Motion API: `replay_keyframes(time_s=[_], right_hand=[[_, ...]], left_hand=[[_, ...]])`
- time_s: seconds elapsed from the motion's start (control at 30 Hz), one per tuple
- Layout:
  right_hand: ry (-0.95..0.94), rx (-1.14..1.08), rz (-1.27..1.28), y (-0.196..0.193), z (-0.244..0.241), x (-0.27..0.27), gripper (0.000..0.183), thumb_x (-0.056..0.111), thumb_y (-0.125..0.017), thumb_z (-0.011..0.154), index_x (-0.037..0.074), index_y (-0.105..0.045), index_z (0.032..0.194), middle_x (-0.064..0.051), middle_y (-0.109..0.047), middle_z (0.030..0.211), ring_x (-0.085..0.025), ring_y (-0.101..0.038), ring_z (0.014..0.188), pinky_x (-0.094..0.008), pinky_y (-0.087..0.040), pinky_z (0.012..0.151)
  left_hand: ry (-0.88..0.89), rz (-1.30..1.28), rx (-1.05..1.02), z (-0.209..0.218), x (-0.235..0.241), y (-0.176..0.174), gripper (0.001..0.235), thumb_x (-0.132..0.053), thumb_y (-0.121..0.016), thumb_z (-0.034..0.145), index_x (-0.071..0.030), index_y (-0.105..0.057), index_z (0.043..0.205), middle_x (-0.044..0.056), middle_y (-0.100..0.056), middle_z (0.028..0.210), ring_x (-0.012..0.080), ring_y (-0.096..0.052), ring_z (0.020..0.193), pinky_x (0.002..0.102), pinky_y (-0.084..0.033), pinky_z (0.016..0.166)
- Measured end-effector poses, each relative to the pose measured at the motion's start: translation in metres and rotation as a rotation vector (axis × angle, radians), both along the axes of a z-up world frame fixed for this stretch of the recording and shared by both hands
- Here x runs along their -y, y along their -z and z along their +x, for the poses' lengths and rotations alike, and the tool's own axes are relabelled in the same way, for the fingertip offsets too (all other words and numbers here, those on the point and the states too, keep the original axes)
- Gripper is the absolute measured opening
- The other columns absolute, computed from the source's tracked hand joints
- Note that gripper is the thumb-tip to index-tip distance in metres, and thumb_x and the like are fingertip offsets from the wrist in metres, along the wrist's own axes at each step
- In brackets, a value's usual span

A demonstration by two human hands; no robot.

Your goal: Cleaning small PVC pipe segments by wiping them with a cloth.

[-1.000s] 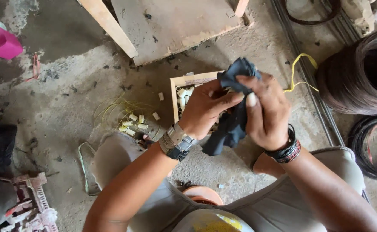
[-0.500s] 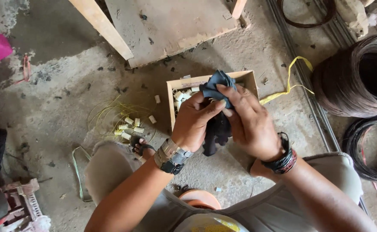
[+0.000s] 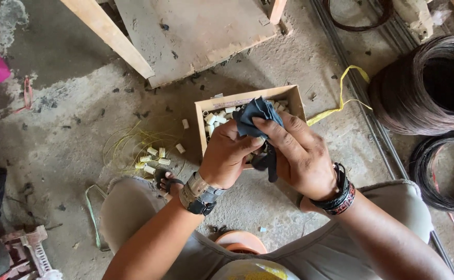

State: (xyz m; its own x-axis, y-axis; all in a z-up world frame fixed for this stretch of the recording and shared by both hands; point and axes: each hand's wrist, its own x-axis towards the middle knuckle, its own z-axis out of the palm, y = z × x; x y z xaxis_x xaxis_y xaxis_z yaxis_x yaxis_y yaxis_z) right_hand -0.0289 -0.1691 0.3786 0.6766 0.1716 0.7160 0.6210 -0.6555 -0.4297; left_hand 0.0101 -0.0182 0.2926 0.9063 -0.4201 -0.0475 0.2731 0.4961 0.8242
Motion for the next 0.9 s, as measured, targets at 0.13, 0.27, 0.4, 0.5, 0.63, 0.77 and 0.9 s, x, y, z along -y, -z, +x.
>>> replay_keyframes(time_s=[0.13,0.27,0.4,0.5,0.63,0.77,0.9], right_hand=[[-0.029,0.013,-0.023,-0.002,0.004,0.007,0.033,0.003,-0.053,0.1,0.004,-0.072,0.127,-0.024,-0.068,0.112,-0.045,-0.07,0.08,-0.049,-0.06,0.063],[-0.034,0.082,-0.233,-0.005,0.008,0.015,0.043,-0.004,-0.052,0.096,0.006,-0.067,0.135,-0.024,-0.068,0.115,-0.04,-0.068,0.078,-0.047,-0.061,0.061],[0.005,0.082,-0.301,-0.01,0.011,0.02,0.05,-0.011,-0.056,0.09,0.003,-0.065,0.136,-0.025,-0.068,0.114,-0.038,-0.068,0.077,-0.046,-0.061,0.059],[0.012,0.049,-0.315,-0.015,0.014,0.028,0.049,-0.015,-0.056,0.09,0.0,-0.066,0.135,-0.027,-0.069,0.11,-0.04,-0.07,0.077,-0.048,-0.063,0.061],[0.163,0.063,-0.407,0.021,0.027,0.058,0.049,-0.01,-0.058,0.089,0.006,-0.071,0.134,-0.021,-0.071,0.112,-0.038,-0.073,0.083,-0.046,-0.065,0.067],[0.238,0.032,-0.228,-0.005,0.016,0.06,0.036,-0.002,-0.056,0.102,0.002,-0.071,0.135,-0.024,-0.07,0.118,-0.048,-0.07,0.091,-0.054,-0.059,0.07],[0.142,0.024,-0.191,0.018,-0.014,0.054,0.042,-0.003,-0.058,0.092,0.003,-0.071,0.131,-0.021,-0.073,0.12,-0.046,-0.07,0.095,-0.054,-0.059,0.073]], left_hand=[[0.017,-0.02,-0.007,0.002,-0.001,-0.007,0.022,-0.011,-0.08,0.087,-0.005,-0.073,0.107,0.009,-0.071,0.089,0.0126,-0.065,0.077,0.029,-0.059,0.072],[0.02,-0.02,0.006,0.004,-0.005,-0.018,0.022,-0.011,-0.079,0.087,-0.004,-0.073,0.107,0.01,-0.072,0.095,0.0109,-0.062,0.079,0.027,-0.057,0.069],[0.015,-0.017,0.041,0.006,-0.006,-0.029,0.028,-0.012,-0.078,0.088,-0.003,-0.072,0.114,0.009,-0.07,0.104,0.0075,-0.06,0.085,0.026,-0.056,0.071],[0.021,-0.015,0.034,0.005,-0.006,-0.034,0.036,-0.017,-0.08,0.085,-0.004,-0.071,0.118,0.012,-0.07,0.109,0.0102,-0.058,0.082,0.024,-0.053,0.068],[0.061,0.068,0.095,0.01,-0.013,-0.048,0.054,-0.023,-0.084,0.081,-0.004,-0.066,0.129,0.014,-0.068,0.12,0.0136,-0.063,0.093,0.027,-0.057,0.073],[0.065,0.088,0.162,0.01,-0.013,-0.056,0.059,-0.013,-0.085,0.079,-0.001,-0.063,0.132,0.016,-0.065,0.124,0.0172,-0.065,0.099,0.032,-0.06,0.076],[0.096,0.057,0.246,0.011,-0.015,-0.065,0.061,-0.01,-0.087,0.078,-0.003,-0.063,0.134,0.019,-0.063,0.129,0.0247,-0.067,0.102,0.037,-0.063,0.078]])
